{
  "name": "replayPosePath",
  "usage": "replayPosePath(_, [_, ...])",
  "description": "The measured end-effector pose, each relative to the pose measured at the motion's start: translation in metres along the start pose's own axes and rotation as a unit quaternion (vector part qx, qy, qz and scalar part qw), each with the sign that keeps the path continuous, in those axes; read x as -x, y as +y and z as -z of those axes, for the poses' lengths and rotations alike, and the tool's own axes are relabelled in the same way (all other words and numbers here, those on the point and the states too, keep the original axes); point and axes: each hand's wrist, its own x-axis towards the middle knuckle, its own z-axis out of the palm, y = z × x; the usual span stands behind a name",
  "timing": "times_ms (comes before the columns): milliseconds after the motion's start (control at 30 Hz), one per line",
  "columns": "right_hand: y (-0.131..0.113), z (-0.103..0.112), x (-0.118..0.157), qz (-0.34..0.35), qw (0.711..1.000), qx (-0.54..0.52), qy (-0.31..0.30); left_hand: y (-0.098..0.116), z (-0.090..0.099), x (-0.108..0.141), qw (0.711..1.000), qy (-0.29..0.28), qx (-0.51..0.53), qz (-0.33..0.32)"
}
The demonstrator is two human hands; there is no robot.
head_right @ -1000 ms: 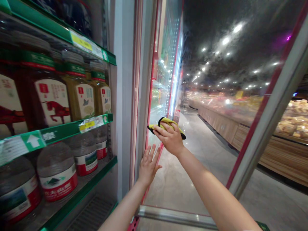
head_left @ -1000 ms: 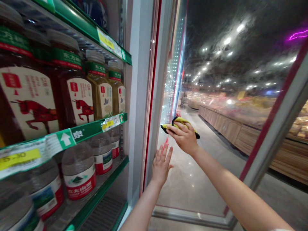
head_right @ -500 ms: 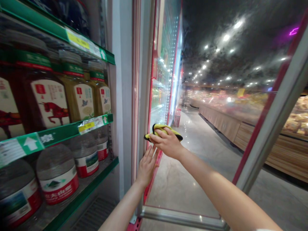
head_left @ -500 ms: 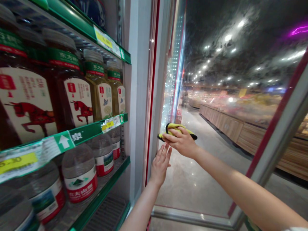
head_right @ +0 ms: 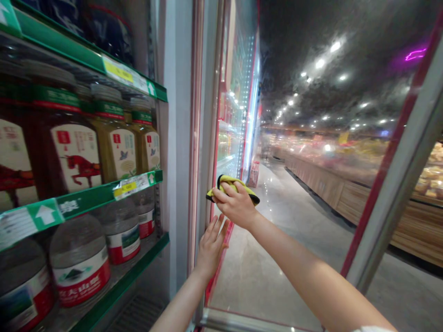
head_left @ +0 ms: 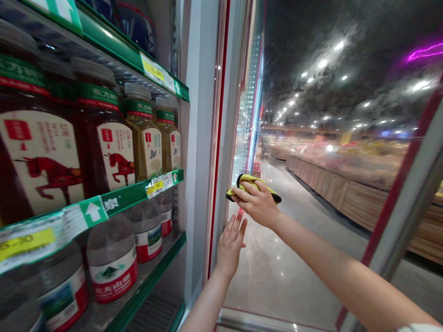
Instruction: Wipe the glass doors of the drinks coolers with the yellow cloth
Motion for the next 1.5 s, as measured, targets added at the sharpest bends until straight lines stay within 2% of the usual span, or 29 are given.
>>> replayPosePath(100, [0.013, 0.006, -0.005, -0.083, 0.995, 0.039, 0.027, 0.000, 0.001, 0.000, 1.000, -0.004, 0.006, 0.001])
replayPosePath(200, [0.011, 0.011, 0.003, -0.145, 0.986, 0.067, 0.042, 0.001, 0.003, 0.000, 1.000, -0.002, 0.010, 0.000])
replayPosePath(300, [0.000, 0.010, 0.006, -0.117, 0.991, 0.058, 0.035, 0.001, 0.005, 0.000, 1.000, -0.002, 0.008, 0.001])
replayPosePath(400, [0.006, 0.006, -0.011, -0.077, 0.995, 0.054, 0.033, 0.000, 0.006, 0.000, 1.000, -0.004, 0.013, -0.001])
replayPosePath(533, [0.037, 0.010, -0.030, -0.155, 0.983, 0.075, 0.065, -0.001, 0.006, 0.000, 1.000, -0.004, 0.018, -0.001])
replayPosePath(633, [0.034, 0.013, -0.018, -0.208, 0.974, 0.063, 0.067, 0.000, 0.007, -0.001, 1.000, -0.003, 0.012, 0.003])
replayPosePath(700, [0.021, 0.011, -0.009, -0.193, 0.979, 0.045, 0.053, 0.001, 0.007, -0.001, 1.000, -0.004, 0.005, 0.006])
replayPosePath(767, [0.011, 0.006, -0.008, -0.147, 0.988, 0.033, 0.035, 0.000, 0.008, -0.001, 1.000, -0.005, -0.002, 0.005])
replayPosePath(833, [0.014, 0.003, -0.017, -0.117, 0.992, 0.035, 0.032, 0.000, 0.010, 0.000, 1.000, -0.008, -0.005, -0.001])
replayPosePath(933, [0.034, 0.006, -0.027, -0.159, 0.984, 0.052, 0.054, 0.000, 0.013, 0.001, 1.000, -0.018, -0.003, -0.008])
replayPosePath(1000, [0.043, 0.012, -0.018, -0.212, 0.973, 0.065, 0.068, 0.001, 0.017, -0.005, 1.000, -0.017, 0.004, -0.002])
replayPosePath(1100, [0.039, 0.019, 0.011, -0.246, 0.961, 0.099, 0.077, 0.003, 0.027, -0.033, 0.999, 0.005, 0.028, 0.016])
replayPosePath(1200, [0.038, 0.024, 0.027, -0.202, 0.970, 0.119, 0.065, 0.001, 0.044, -0.082, 0.999, 0.029, 0.046, 0.008])
replayPosePath(1267, [0.052, 0.028, 0.020, -0.200, 0.969, 0.128, 0.067, -0.001, 0.056, -0.117, 0.998, 0.036, 0.050, -0.012])
replayPosePath(1333, [0.072, 0.032, 0.007, -0.243, 0.957, 0.138, 0.079, -0.004, 0.066, -0.146, 0.997, 0.042, 0.052, -0.029])
replayPosePath(1400, [0.083, 0.035, -0.002, -0.290, 0.943, 0.137, 0.086, -0.005, 0.072, -0.164, 0.997, 0.044, 0.051, -0.035])
replayPosePath(1500, [0.069, 0.033, 0.002, -0.312, 0.937, 0.124, 0.092, -0.006, 0.074, -0.173, 0.997, 0.046, 0.053, -0.031])
